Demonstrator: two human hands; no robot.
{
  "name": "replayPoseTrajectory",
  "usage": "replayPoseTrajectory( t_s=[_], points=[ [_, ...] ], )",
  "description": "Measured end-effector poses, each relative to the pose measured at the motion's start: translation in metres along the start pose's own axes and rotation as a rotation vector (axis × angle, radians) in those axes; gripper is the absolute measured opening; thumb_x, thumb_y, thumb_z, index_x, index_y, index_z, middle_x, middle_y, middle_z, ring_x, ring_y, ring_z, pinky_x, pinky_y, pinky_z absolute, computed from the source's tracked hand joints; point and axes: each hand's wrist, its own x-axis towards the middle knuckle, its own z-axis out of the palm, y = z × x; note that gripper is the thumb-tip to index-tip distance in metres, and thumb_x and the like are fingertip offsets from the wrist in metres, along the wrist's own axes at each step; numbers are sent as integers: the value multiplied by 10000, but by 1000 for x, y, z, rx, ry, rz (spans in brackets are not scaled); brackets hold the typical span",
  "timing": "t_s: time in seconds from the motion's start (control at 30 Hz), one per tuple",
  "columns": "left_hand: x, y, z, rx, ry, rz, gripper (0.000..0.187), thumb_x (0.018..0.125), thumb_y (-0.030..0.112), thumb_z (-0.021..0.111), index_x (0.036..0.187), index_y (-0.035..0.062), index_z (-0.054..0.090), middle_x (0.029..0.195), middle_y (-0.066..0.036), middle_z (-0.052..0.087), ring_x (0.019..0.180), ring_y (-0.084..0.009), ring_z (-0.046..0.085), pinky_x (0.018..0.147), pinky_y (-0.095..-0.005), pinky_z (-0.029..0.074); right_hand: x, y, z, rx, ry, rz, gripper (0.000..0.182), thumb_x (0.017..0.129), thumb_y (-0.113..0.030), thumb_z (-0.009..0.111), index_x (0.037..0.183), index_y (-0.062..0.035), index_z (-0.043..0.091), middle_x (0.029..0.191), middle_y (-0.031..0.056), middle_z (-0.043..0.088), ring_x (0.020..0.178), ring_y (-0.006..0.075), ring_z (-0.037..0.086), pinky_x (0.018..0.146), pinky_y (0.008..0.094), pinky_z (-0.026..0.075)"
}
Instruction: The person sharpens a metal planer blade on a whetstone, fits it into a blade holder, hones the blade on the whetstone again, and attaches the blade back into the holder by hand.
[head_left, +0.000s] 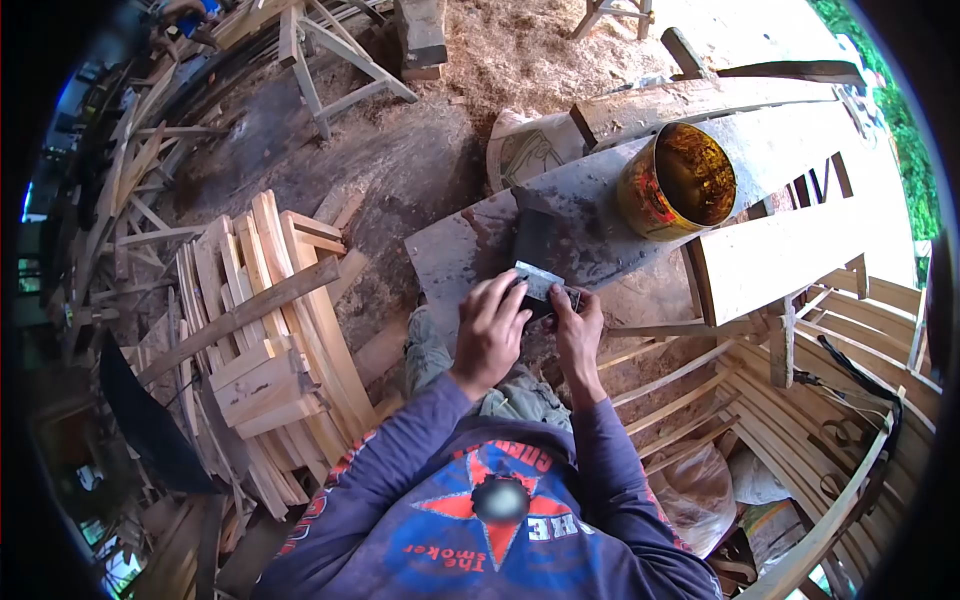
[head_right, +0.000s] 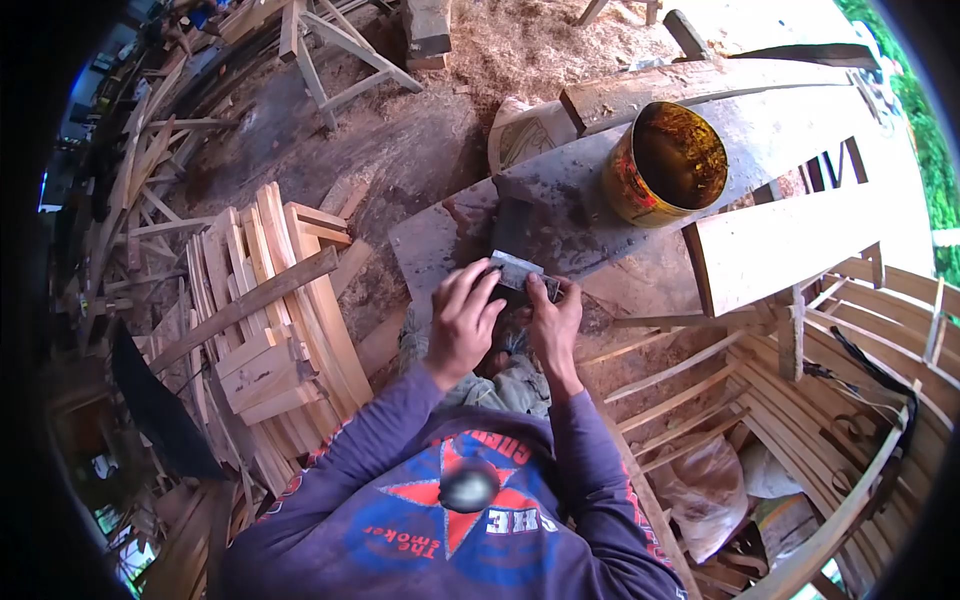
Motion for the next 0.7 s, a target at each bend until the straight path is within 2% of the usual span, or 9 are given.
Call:
replayPoseTrajectory(
  t_s=[0.1,0.13,0.17,0.23,0.27,0.3,0.4,0.5,0.7],
  points=[
    [7,-24,19,58,-77,102,390,890,103,760,1267,32,688,1330,-102,650,1239,-313,601,1033,-449,464,-8,-15,6,-275,94,-80,621,968,-329,795,1366,37,489,898,102,697,579,159,622,528,294,509],
    [9,-33,21,5,-84,125,383,879,88,762,1253,38,694,1297,-95,659,1217,-310,614,1017,-448,474,-10,-25,2,-377,21,22,722,954,-325,798,1436,56,419,1015,209,682,839,283,714,722,406,580],
    [10,-42,24,-49,-95,149,378,867,73,763,1238,44,700,1263,-87,669,1196,-306,628,1000,-447,485,-9,-22,-1,-373,34,22,722,954,-325,798,1436,56,419,1015,209,682,839,283,714,722,406,580],
    [18,-47,23,-71,-113,160,363,844,47,763,1204,62,716,1217,-81,677,1163,-305,645,978,-441,499,-15,-16,-7,-841,107,-855,783,919,-339,818,1487,7,406,1294,301,582,1199,408,606,1003,500,508],
    [23,-50,22,-77,-133,189,359,842,45,762,1198,69,721,1225,-82,676,1169,-307,642,981,-443,498,-18,-16,-15,-944,10,-843,738,891,-320,816,1486,-57,467,1469,278,467,1364,458,448,1144,549,384],
    [28,-52,20,-84,-153,221,356,839,44,761,1192,75,726,1233,-84,674,1176,-309,639,985,-445,496,-15,-14,-14,-947,22,-835,738,891,-320,816,1486,-57,467,1469,278,467,1364,458,448,1144,549,384],
    [39,-51,10,-109,-221,228,353,849,41,733,1200,76,732,1242,-84,682,1198,-310,633,1008,-447,488,-1,-8,-7,-1059,-172,-1045,502,881,-218,772,1347,-94,630,1405,125,570,1308,361,531,1067,499,440],
    [42,-57,2,-79,-294,242,417,881,5,615,1278,85,715,1302,-89,689,1223,-302,632,1031,-433,479,10,-7,-3,-994,-208,-991,505,870,-201,776,1341,-91,633,1353,115,598,1266,339,553,1028,491,452],
    [44,-66,1,-207,-323,172,487,851,21,722,1334,57,671,1293,-79,704,1209,-272,640,1020,-420,480,-7,-9,8,-1035,-196,-840,532,867,-182,783,1377,-130,642,1321,116,603,1210,382,530,1003,489,487]
  ],
)
